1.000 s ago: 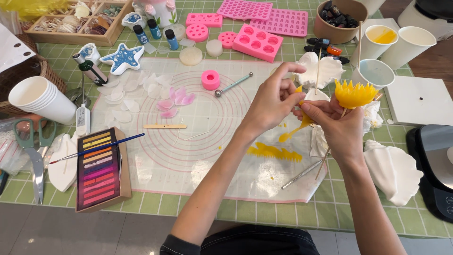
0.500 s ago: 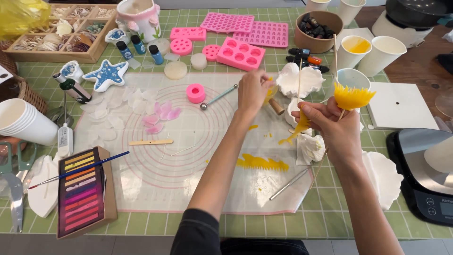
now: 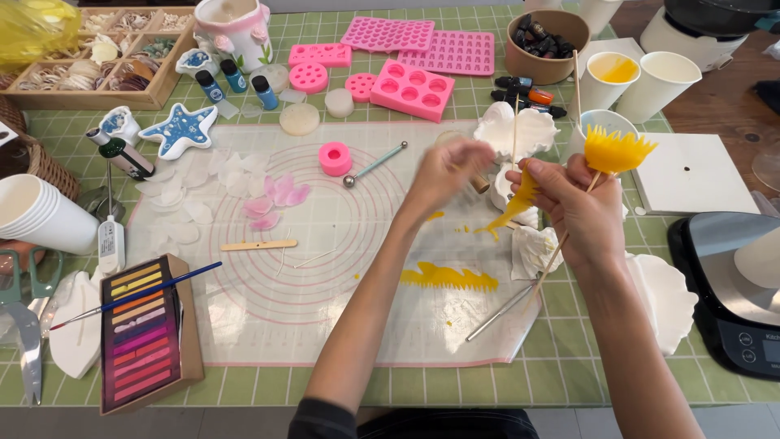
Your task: Making a wax sunflower by carefully attaching yellow petals to a central wax base.
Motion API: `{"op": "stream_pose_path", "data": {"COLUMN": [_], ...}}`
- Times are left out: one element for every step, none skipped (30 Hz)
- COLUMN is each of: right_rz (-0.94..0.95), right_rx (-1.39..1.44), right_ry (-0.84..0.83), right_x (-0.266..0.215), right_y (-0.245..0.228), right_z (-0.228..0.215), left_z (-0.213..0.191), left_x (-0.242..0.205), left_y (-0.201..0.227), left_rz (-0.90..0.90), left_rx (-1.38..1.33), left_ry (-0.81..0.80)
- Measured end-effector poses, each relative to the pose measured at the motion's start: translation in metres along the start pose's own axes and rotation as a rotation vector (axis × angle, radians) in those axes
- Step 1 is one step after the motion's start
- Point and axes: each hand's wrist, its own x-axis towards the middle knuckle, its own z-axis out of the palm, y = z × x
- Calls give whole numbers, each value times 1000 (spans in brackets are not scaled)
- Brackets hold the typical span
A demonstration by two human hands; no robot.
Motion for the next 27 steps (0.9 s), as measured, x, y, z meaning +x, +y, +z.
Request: {"op": "stream_pose_path", "data": {"right_rz": [2, -9, -20, -17, -22, -26, -26, -12, 3, 4, 39, 74, 76, 87, 98, 100, 64, 28, 29, 46, 62, 62, 109, 157, 155, 172, 189], "right_rx": [1, 31, 61, 62, 93, 124, 125, 137, 149, 147, 174, 201, 201, 172, 145, 146, 81, 16, 17, 26, 35, 36, 50, 64, 65, 46, 27], "right_ry": [3, 15, 23, 21, 41, 61, 57, 58, 61, 59, 34, 8, 3, -8, -19, -23, -61, -99, -100, -128, -155, -154, -181, -207, -206, -258, -310], "right_x": [0, -1, 0, 0, 1, 2, 2, 3, 3, 0, -2, -4, -9, -15, -21, -24, -28, -31, -34, -37, -39, -40, -41, -43, -43, -43, -44], "right_y": [0, 0, 0, 0, 0, 0, 0, 1, 1, 3, 6, 8, 7, 5, 5, 6, 8, 9, 10, 11, 11, 14, 17, 20, 23, 26, 29], "right_z": [-1, -1, -1, -4, -7, -9, -14, -19, -24, -31, -36, -42, -38, -35, -32, -30, -29, -28, -25, -22, -20, -15, -11, -7, -4, -1, 2], "left_z": [4, 9, 12, 13, 13, 13, 8, 2, -2, -7, -12, -18, -21, -25, -29, -32, -35, -37, -38, -39, -40, -39, -38, -36, -33, -30, -27], "left_x": [-14, -27, -41, -49, -56, -64, -66, -68, -70, -70, -70, -71, -70, -70, -69, -69, -68, -68, -65, -63, -60, -57, -54, -51, -48, -46, -45], "left_y": [3, 6, 10, 12, 15, 19, 21, 23, 25, 34, 43, 52, 63, 75, 86, 96, 106, 115, 120, 124, 128, 130, 131, 133, 137, 142, 146], "left_rz": [-3, -10, -17, -18, -35, -53, -51, -85, -120, -120, -134, -149, -147, -170, -194, -194, -236, -277, -278, -294, -309, -310, -331, -353, -352, -348, -345], "left_rx": [0, -130, -258, -258, -237, -216, -214, -181, -149, -150, -175, -200, -199, -135, -70, -69, 18, 105, 106, 161, 217, 217, 231, 245, 247, 240, 232], "left_ry": [-2, -170, -334, -331, -410, -489, -486, -444, -404, -402, -439, -477, -472, -487, -502, -497, -519, -540, -539, -577, -617, -617, -670, -724, -725, -772, -817]}}
